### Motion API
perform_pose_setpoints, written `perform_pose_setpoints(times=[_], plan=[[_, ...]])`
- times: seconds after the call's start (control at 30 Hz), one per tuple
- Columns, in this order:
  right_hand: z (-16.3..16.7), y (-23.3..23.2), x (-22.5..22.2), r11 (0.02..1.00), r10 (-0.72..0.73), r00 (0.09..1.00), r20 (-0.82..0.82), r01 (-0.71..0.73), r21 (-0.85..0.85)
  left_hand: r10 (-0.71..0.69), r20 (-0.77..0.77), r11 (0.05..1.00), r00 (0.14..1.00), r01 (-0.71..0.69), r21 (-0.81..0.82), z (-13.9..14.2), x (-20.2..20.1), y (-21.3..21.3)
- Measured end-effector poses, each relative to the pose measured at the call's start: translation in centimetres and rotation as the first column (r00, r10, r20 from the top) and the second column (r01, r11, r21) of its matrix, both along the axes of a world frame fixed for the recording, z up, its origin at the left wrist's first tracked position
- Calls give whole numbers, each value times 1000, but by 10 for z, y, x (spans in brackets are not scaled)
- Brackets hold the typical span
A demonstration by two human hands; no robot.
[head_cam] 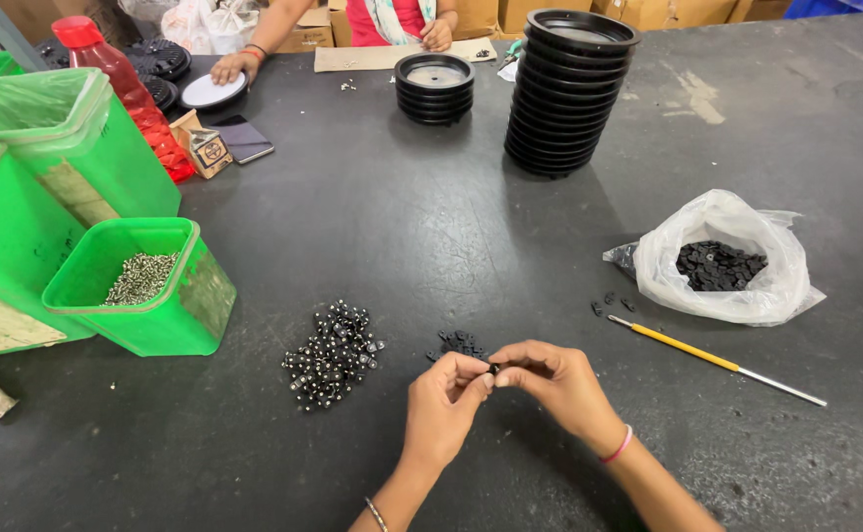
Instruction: The person sits at a workbench assembling small black plastic fastener components by hand. They pick a black plastic cap and a metal pin, press the parts together with both hands, and place the finished piece onto a growing pile, repeating the cycle; at the end they reach into a green bin for more parts.
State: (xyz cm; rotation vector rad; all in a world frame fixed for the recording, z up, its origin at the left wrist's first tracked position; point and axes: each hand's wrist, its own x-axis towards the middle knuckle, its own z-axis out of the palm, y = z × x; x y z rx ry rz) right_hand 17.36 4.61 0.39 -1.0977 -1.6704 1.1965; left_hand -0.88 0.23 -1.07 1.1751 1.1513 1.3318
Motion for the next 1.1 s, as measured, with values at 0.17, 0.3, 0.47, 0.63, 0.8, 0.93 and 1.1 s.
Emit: perform_pose_setpoints(times=[0.17,0.3,0.47,0.63,0.8,0.93,1.1], plan=[[-8,-1,-2,999,-9,999,-30,10,41,-4,-15,999,1000,5,41,6,1,-4],[-8,-2,-3,996,-15,1000,9,14,85,30,-88,999,996,-28,28,10,3,-6],[-4,-7,-8,988,-36,998,49,28,150,60,-148,997,987,-51,62,13,3,-8],[-1,-12,-13,974,-57,997,60,42,222,86,-171,994,982,-73,81,14,6,-10],[-4,-13,-16,973,-94,994,50,81,218,93,-196,992,976,-75,97,15,5,-10],[-7,-12,-16,976,-106,993,58,93,195,82,-195,993,977,-63,103,19,4,-9],[0,10,6,1000,-4,996,-93,3,-6,309,-442,938,842,-191,291,29,-19,-3]])
